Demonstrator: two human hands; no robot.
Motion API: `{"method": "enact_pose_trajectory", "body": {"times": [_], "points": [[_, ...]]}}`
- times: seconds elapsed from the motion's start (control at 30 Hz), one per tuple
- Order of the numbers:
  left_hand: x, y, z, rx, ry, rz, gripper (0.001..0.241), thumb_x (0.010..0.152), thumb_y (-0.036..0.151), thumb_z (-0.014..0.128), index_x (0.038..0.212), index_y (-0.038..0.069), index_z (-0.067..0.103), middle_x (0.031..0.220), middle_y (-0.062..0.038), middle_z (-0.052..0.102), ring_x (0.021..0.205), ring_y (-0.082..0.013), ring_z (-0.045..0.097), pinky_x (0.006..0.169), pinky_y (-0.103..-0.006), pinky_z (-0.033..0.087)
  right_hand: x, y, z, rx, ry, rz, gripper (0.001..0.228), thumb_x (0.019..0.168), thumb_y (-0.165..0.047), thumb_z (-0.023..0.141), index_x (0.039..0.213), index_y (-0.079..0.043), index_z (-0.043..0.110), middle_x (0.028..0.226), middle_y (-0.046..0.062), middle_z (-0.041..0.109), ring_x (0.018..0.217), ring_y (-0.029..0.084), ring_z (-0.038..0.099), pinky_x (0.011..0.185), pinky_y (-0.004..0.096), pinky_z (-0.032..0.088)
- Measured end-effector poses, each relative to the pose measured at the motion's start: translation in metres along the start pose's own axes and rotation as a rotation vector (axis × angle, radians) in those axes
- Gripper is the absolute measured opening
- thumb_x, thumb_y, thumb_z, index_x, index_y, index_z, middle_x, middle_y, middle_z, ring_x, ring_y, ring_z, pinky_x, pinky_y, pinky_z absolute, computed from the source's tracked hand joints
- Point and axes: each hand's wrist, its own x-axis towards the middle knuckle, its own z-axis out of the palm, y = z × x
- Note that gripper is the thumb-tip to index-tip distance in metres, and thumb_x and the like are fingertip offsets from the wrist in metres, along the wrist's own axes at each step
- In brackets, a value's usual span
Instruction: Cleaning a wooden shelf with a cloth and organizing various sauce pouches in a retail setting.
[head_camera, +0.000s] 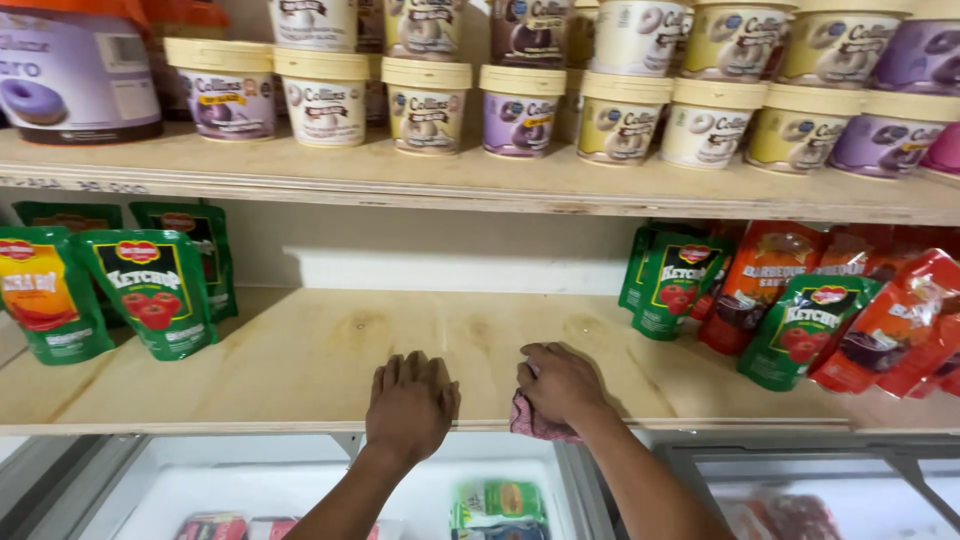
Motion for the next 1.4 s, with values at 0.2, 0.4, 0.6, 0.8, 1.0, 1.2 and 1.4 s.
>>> {"method": "enact_pose_trajectory", "body": {"times": [0.2,0.4,0.6,0.8,1.0,1.2,1.4], "points": [[0.022,0.062,0.023,-0.128,0.072,0.078,0.038,0.093,0.041,0.050,0.109,0.011,0.065,0.127,-0.016,0.061,0.115,-0.0415,0.052,0.102,-0.0520,0.038,-0.014,0.090,-0.021,-0.062,0.061,0.080,0.039,0.092,-0.042,0.054,0.120,-0.021,0.071,0.114,0.000,0.075,0.111,0.025,0.066,0.095,0.039,0.052],[0.071,0.162,-0.016,-0.277,-0.433,-0.015,0.060,0.096,0.051,0.043,0.140,0.017,0.064,0.144,-0.013,0.059,0.139,-0.0377,0.053,0.115,-0.0537,0.042,-0.020,0.107,-0.063,0.036,-0.189,0.230,0.049,0.098,-0.050,0.044,0.138,-0.027,0.060,0.124,0.012,0.068,0.128,0.032,0.062,0.109,0.044,0.048],[0.114,0.205,0.019,-0.489,-0.433,-0.074,0.054,0.095,0.042,0.053,0.141,0.016,0.064,0.136,-0.016,0.065,0.130,-0.0360,0.062,0.106,-0.0475,0.054,-0.018,0.123,-0.061,0.049,-0.183,0.285,0.044,0.097,-0.050,0.045,0.129,-0.027,0.065,0.117,0.008,0.069,0.124,0.029,0.064,0.107,0.043,0.050],[0.159,0.241,0.051,-0.747,-0.365,-0.177,0.073,0.093,0.045,0.060,0.155,0.010,0.045,0.146,-0.020,0.058,0.139,-0.0341,0.055,0.112,-0.0460,0.050,-0.014,0.133,-0.063,0.057,-0.195,0.367,0.042,0.092,-0.046,0.052,0.120,-0.017,0.066,0.116,0.013,0.068,0.124,0.033,0.063,0.107,0.045,0.050],[0.192,0.285,0.088,-0.921,-0.343,-0.241,0.076,0.094,0.048,0.064,0.158,0.013,0.041,0.148,-0.014,0.060,0.141,-0.0340,0.052,0.117,-0.0474,0.045,-0.022,0.120,-0.072,0.118,-0.181,0.419,0.043,0.094,-0.029,0.048,0.117,-0.003,0.073,0.118,0.020,0.071,0.125,0.039,0.063,0.108,0.046,0.050],[0.214,0.299,0.127,-0.995,-0.157,-0.385,0.051,0.098,0.045,0.060,0.139,0.015,0.059,0.131,-0.014,0.070,0.130,-0.0372,0.062,0.111,-0.0493,0.050,-0.013,0.125,-0.070,0.122,-0.231,0.429,0.042,0.095,-0.024,0.041,0.115,-0.002,0.071,0.119,0.019,0.070,0.126,0.037,0.062,0.111,0.048,0.047],[0.202,0.289,0.116,-1.077,-0.052,-0.448,0.018,0.095,0.037,0.069,0.098,0.020,0.073,0.092,-0.008,0.077,0.104,-0.0322,0.074,0.090,-0.0434,0.058,-0.020,0.129,-0.069,0.111,-0.214,0.395,0.045,0.093,-0.033,0.044,0.116,-0.007,0.073,0.118,0.016,0.071,0.124,0.037,0.063,0.109,0.048,0.049]]}}
